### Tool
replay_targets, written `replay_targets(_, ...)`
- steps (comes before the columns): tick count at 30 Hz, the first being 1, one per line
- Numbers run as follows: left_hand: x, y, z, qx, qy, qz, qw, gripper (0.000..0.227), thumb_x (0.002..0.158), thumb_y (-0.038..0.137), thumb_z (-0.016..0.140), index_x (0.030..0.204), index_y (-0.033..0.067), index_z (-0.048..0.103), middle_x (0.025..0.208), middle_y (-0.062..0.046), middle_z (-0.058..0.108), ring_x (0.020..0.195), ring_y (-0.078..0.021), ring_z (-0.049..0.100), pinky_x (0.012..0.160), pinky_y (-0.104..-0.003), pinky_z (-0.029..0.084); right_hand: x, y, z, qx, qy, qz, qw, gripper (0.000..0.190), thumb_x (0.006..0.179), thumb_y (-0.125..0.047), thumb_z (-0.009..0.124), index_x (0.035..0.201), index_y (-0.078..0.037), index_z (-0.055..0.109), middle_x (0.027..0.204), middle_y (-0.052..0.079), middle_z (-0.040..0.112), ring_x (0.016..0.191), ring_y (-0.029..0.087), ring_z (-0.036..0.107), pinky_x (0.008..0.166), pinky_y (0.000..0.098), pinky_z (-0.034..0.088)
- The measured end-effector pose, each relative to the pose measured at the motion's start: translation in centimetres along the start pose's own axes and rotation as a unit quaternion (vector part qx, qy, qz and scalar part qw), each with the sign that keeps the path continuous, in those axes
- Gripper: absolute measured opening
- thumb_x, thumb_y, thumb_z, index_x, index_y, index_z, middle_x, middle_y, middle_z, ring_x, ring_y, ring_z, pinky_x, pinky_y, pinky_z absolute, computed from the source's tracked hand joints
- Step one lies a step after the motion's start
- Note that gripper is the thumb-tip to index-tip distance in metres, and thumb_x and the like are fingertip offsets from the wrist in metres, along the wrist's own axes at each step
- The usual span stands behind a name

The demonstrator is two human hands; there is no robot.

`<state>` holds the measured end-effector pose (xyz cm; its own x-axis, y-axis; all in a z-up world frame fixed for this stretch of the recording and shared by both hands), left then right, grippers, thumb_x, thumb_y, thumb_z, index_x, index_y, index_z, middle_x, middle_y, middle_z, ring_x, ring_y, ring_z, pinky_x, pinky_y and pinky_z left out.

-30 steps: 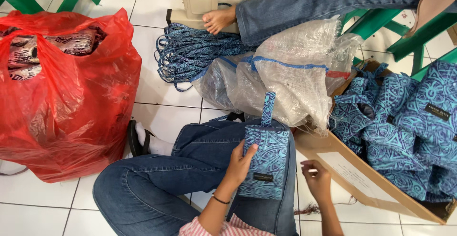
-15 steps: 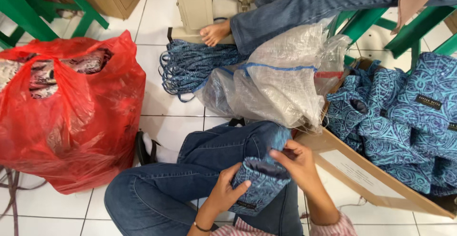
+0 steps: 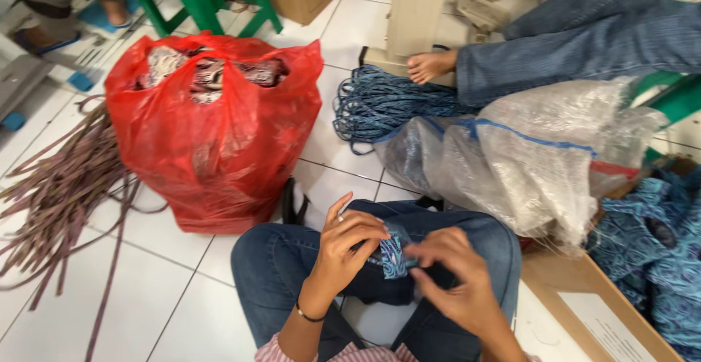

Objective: The person sits on the floor and repeatedly folds small blue patterned fabric pouches. They pick up each pouch, fold it into a compact rectangle, and place it into a cardboard box. The process is repeated for multiple items.

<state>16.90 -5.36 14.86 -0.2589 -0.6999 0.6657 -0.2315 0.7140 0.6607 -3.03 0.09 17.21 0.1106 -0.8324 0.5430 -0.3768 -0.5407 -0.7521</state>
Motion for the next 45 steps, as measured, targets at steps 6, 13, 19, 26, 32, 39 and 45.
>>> replay_targets(6,-0.2,0.1,-1.1,0.115,0.055,0.055,0.99,0.015,0.075,0.002,0.081,0.083,0.0136,0.076,0.09,0.002,0.071,0.094,-0.0156,0.07,0.12,-0.054,0.034,-0.9,-0.1,0.6,-0.01,0.082,0.075,0.994,0.086,0.069,0.008,0.075,0.15,-0.002,0.049,0.08,-0.001,0.063,0.103,0.016,0.063,0.107,0.0345,0.043)
replay_targets(13,-0.9,0.4,-0.3,0.145,0.09,0.059,0.984,0.015,0.074,0.001,0.079,0.081,0.0133,0.075,0.09,0.001,0.07,0.094,-0.0169,0.069,0.119,-0.055,0.031,-1.4,-0.2,2.4,-0.062,0.03,0.054,0.996,0.111,0.07,-0.003,0.078,0.163,-0.003,0.018,0.087,0.0,0.066,0.127,0.025,0.057,0.119,0.0481,0.017)
replay_targets(19,-0.9,0.4,0.2,0.131,0.113,0.042,0.984,0.015,0.076,0.001,0.079,0.082,0.0132,0.074,0.089,0.001,0.069,0.094,-0.0175,0.07,0.12,-0.054,0.032,-3.2,1.8,2.8,-0.179,0.083,0.139,0.971,0.101,0.077,-0.012,0.079,0.163,-0.012,0.027,0.094,0.004,0.072,0.12,0.02,0.064,0.121,0.0449,0.024)
replay_targets(26,-1.1,0.3,0.9,0.125,0.11,0.034,0.986,0.015,0.075,-0.001,0.078,0.08,0.0127,0.074,0.087,0.001,0.07,0.091,-0.0172,0.07,0.12,-0.053,0.031,-1.7,-0.1,1.1,-0.139,0.121,-0.024,0.983,0.099,0.076,-0.016,0.071,0.158,-0.002,0.018,0.163,0.027,0.027,0.157,0.042,0.015,0.125,0.0582,0.007)
replay_targets(32,-2.4,-2.2,2.4,-0.212,0.142,-0.259,0.931,0.018,0.087,-0.001,0.075,0.098,0.0057,0.063,0.096,-0.003,0.066,0.088,-0.0116,0.063,0.085,-0.039,0.049,-0.3,0.4,0.9,-0.086,-0.032,0.001,0.996,0.108,0.07,-0.029,0.089,0.155,-0.001,0.029,0.162,0.019,0.031,0.152,0.042,0.02,0.12,0.051,0.016)
replay_targets(39,-1.1,-1.0,5.8,-0.548,0.013,-0.286,0.786,0.057,0.096,0.004,0.069,0.145,-0.0005,0.04,0.097,-0.017,0.06,0.098,-0.0268,0.064,0.108,-0.061,0.044,-6.1,7.3,-4.0,-0.008,-0.066,0.145,0.987,0.056,0.076,-0.024,0.088,0.125,-0.006,0.067,0.127,0.011,0.071,0.128,0.027,0.062,0.113,0.0418,0.042)
replay_targets(45,-1.2,-6.0,12.6,-0.6,-0.132,-0.205,0.762,0.088,0.097,0.038,0.064,0.163,0.0012,0.018,0.157,-0.031,0.04,0.15,-0.0415,0.036,0.118,-0.059,0.031,-21.7,8.0,-23.8,0.064,0.381,0.285,0.877,0.046,0.069,-0.009,0.089,0.108,-0.004,0.065,0.084,0.007,0.072,0.072,0.021,0.074,0.062,0.035,0.059)
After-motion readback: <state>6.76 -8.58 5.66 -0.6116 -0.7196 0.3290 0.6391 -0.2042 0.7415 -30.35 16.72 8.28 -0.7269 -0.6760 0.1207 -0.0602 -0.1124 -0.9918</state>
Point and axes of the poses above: each hand's wrist, its own x-axis towards the middle knuckle, its own z-axis out of the palm, y = z × x, the point moved 4 cm from there along x, towards the middle knuckle
